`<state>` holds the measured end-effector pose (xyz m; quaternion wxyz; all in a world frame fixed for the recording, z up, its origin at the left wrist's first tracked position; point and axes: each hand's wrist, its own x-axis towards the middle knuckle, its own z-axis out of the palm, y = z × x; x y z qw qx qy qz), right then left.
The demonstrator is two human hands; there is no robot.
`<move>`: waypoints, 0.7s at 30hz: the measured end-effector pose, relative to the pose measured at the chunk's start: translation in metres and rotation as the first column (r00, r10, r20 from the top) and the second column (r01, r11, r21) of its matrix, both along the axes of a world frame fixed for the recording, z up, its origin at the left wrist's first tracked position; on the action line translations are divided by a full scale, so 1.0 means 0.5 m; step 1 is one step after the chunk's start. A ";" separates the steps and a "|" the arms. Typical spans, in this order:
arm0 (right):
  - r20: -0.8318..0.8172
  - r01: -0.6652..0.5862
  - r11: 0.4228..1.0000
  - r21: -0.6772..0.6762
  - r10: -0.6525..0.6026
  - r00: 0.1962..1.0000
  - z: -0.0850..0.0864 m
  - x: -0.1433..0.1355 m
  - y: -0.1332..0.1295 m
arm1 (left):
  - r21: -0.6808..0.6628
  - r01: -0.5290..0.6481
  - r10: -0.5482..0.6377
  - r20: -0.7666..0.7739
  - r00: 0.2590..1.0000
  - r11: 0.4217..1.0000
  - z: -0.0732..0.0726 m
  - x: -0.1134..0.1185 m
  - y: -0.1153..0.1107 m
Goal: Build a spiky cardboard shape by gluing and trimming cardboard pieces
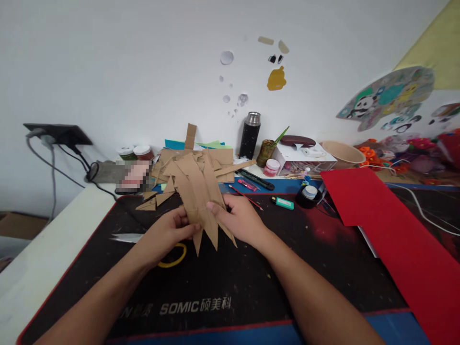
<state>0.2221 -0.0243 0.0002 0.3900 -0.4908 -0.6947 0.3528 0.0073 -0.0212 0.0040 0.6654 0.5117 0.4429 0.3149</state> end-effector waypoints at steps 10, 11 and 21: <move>-0.051 -0.021 0.999 -0.041 0.019 0.999 0.002 -0.003 -0.008 | 0.029 0.065 -0.059 -0.172 0.983 0.997 0.001 -0.004 0.000; -0.052 -0.022 0.999 -0.040 0.020 0.998 0.002 -0.003 -0.008 | 0.026 0.057 -0.052 -0.167 0.984 0.998 0.002 -0.003 0.000; 0.026 -0.021 1.000 0.006 0.021 0.999 0.004 -0.008 -0.009 | 0.054 -0.020 0.027 -0.117 0.993 0.998 0.003 0.007 -0.005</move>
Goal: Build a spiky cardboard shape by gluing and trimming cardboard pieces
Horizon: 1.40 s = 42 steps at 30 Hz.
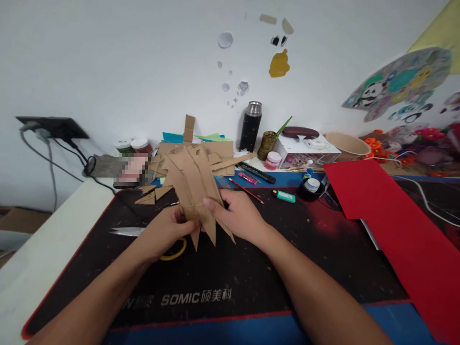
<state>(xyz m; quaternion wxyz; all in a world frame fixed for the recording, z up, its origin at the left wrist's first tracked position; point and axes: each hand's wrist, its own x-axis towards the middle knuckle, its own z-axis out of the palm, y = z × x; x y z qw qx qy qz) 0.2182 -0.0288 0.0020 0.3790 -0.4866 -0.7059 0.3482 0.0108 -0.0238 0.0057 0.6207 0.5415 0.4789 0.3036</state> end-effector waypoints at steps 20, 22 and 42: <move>-0.021 -0.010 1.000 0.013 0.010 1.000 0.003 0.000 0.000 | -0.038 0.051 -0.051 0.016 0.999 0.998 0.011 0.001 -0.002; -0.028 -0.007 1.000 0.017 0.008 1.000 0.002 0.000 0.000 | -0.041 0.066 -0.065 0.028 0.997 0.997 0.008 -0.002 -0.001; 0.073 -0.014 1.000 -0.009 0.015 0.997 0.005 -0.002 -0.005 | 0.012 0.110 -0.109 -0.048 0.993 0.994 0.005 -0.010 0.000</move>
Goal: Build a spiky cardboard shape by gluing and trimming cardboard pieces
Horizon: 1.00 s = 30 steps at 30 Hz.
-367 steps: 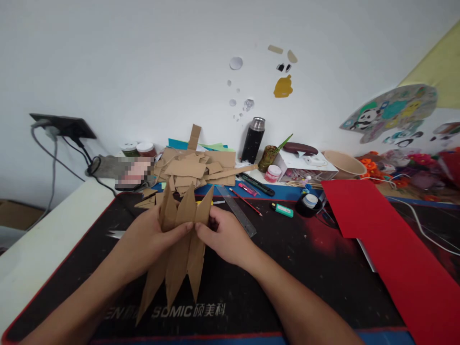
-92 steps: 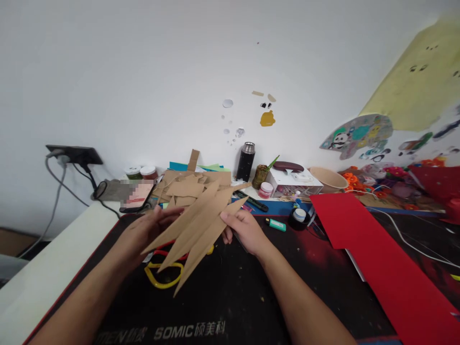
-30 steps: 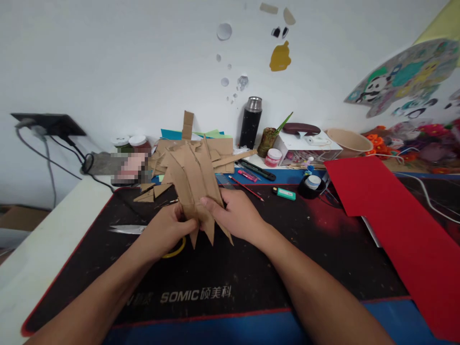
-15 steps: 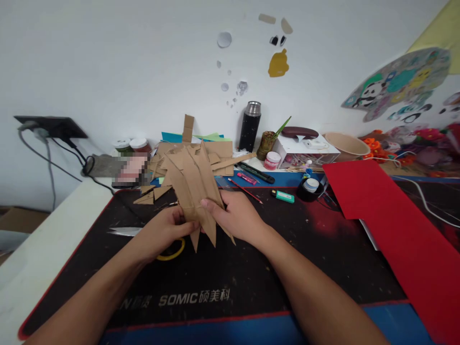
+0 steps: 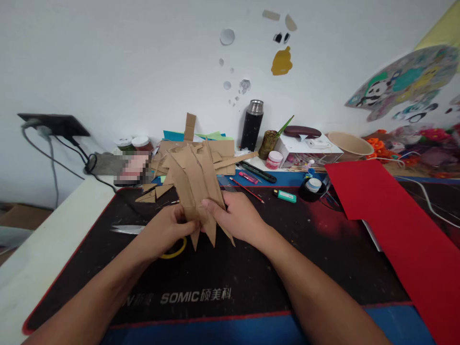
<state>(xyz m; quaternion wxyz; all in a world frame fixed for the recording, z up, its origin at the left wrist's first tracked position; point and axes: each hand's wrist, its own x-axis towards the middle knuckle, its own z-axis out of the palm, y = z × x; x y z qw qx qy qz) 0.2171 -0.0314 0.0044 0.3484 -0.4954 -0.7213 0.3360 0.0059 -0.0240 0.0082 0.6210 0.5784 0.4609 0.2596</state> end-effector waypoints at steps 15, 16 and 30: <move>0.063 -0.010 1.000 0.028 0.008 0.998 0.004 -0.002 -0.001 | 0.020 0.022 -0.020 -0.085 0.996 1.000 -0.003 -0.010 0.006; 0.062 -0.013 1.000 0.026 0.012 0.998 0.004 -0.002 -0.001 | 0.022 0.016 -0.014 -0.088 0.996 1.000 -0.003 -0.009 0.006; 0.028 -0.010 1.000 -0.011 0.010 1.000 0.004 -0.002 -0.002 | 0.095 0.019 -0.007 -0.122 0.993 0.995 0.001 -0.009 0.004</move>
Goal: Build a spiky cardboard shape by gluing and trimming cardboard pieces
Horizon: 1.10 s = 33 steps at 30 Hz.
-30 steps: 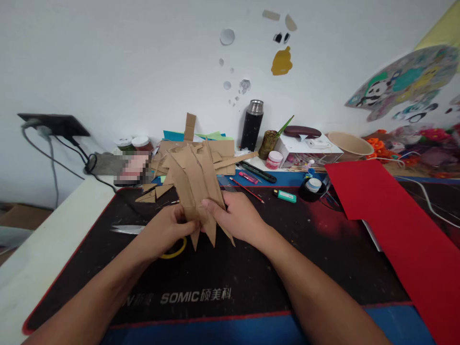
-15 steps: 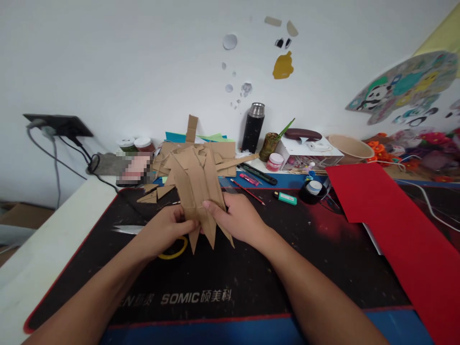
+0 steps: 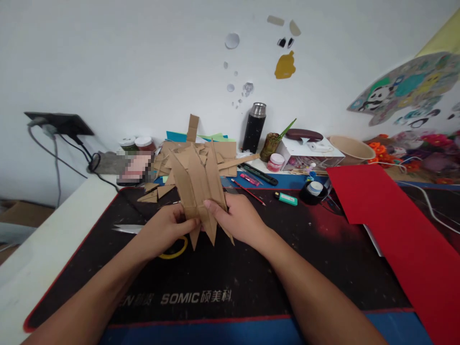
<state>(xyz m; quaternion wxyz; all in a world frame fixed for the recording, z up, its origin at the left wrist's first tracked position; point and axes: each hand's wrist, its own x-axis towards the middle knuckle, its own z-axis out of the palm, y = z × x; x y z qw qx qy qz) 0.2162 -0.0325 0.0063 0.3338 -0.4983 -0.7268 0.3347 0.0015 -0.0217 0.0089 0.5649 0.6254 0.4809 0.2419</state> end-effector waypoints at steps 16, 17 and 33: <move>-0.042 -0.002 1.000 -0.007 0.001 0.999 -0.006 0.004 0.004 | -0.112 -0.036 0.049 0.123 0.991 0.993 0.005 -0.002 0.005; -0.031 0.002 1.000 -0.004 -0.002 1.000 -0.006 0.004 0.004 | -0.112 -0.039 0.052 0.115 0.992 0.993 0.003 -0.003 0.005; 0.000 -0.011 1.000 -0.021 0.011 1.000 -0.010 -0.002 0.003 | 0.004 -0.094 0.094 0.077 0.993 0.996 0.001 0.003 0.003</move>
